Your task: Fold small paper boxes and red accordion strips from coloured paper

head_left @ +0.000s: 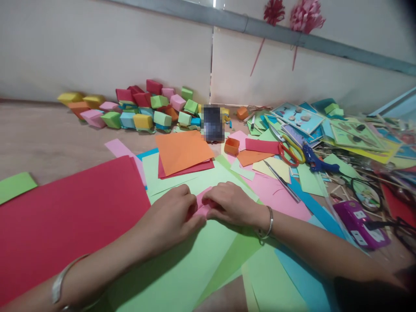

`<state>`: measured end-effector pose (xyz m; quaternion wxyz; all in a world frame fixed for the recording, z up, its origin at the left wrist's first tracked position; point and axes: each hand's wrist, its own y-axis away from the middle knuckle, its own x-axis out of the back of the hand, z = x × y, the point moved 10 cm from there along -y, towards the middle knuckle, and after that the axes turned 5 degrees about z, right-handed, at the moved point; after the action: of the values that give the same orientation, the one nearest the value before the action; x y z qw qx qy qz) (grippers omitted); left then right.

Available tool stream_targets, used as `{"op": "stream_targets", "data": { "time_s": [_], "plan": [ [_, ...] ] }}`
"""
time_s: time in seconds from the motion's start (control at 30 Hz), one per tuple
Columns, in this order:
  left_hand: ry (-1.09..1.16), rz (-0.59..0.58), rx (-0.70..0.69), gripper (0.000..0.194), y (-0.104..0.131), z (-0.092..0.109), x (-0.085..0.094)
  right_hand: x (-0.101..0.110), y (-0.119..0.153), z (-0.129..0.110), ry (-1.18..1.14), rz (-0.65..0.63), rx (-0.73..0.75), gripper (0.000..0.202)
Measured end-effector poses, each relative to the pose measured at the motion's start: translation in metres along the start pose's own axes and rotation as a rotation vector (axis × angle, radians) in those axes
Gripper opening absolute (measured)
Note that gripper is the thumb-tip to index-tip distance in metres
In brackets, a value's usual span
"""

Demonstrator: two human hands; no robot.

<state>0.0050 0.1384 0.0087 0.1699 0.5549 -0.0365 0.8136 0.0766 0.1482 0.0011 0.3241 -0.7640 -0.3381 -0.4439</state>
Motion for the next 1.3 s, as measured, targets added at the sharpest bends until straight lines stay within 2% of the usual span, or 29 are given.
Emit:
{"op": "stream_targets", "data": {
  "time_s": [0.1, 0.23, 0.43, 0.57, 0.73, 0.83, 0.97, 1.03, 1.17, 1.3],
  "plan": [
    [-0.155, -0.007, -0.046, 0.018, 0.001, 0.0, -0.006, 0.003, -0.001, 0.003, 0.054, -0.004, -0.03, 0.031],
    [-0.135, -0.076, -0.032, 0.008, 0.001, -0.006, -0.011, 0.014, -0.002, 0.023, 0.115, -0.029, -0.132, 0.046],
    [-0.034, -0.197, -0.004, 0.011, 0.0, -0.015, -0.014, 0.027, 0.002, 0.056, 0.087, -0.114, -0.28, 0.043],
    [-0.006, -0.253, -0.009, 0.013, 0.001, -0.017, -0.018, 0.027, 0.004, 0.059, 0.033, -0.155, -0.308, 0.041],
    [-0.035, -0.306, -0.02, 0.017, 0.009, -0.017, -0.017, 0.025, 0.004, 0.061, 0.02, -0.143, -0.307, 0.039],
    [-0.027, -0.324, -0.028, 0.025, 0.012, -0.021, -0.015, 0.025, 0.004, 0.056, 0.045, -0.117, -0.252, 0.036],
    [0.101, -0.308, -0.027, 0.029, 0.007, -0.023, -0.012, 0.028, 0.002, 0.026, 0.143, -0.036, -0.013, 0.017],
    [0.128, -0.256, 0.018, 0.033, 0.001, -0.026, -0.009, 0.027, 0.004, 0.012, 0.165, -0.005, 0.08, 0.017],
    [0.124, -0.135, 0.06, 0.027, -0.007, -0.026, -0.005, 0.023, 0.006, -0.005, 0.183, 0.05, 0.146, 0.007],
    [0.107, -0.056, 0.026, 0.025, -0.006, -0.021, -0.003, 0.019, 0.011, -0.021, 0.249, 0.082, 0.266, 0.023]
  ]
}}
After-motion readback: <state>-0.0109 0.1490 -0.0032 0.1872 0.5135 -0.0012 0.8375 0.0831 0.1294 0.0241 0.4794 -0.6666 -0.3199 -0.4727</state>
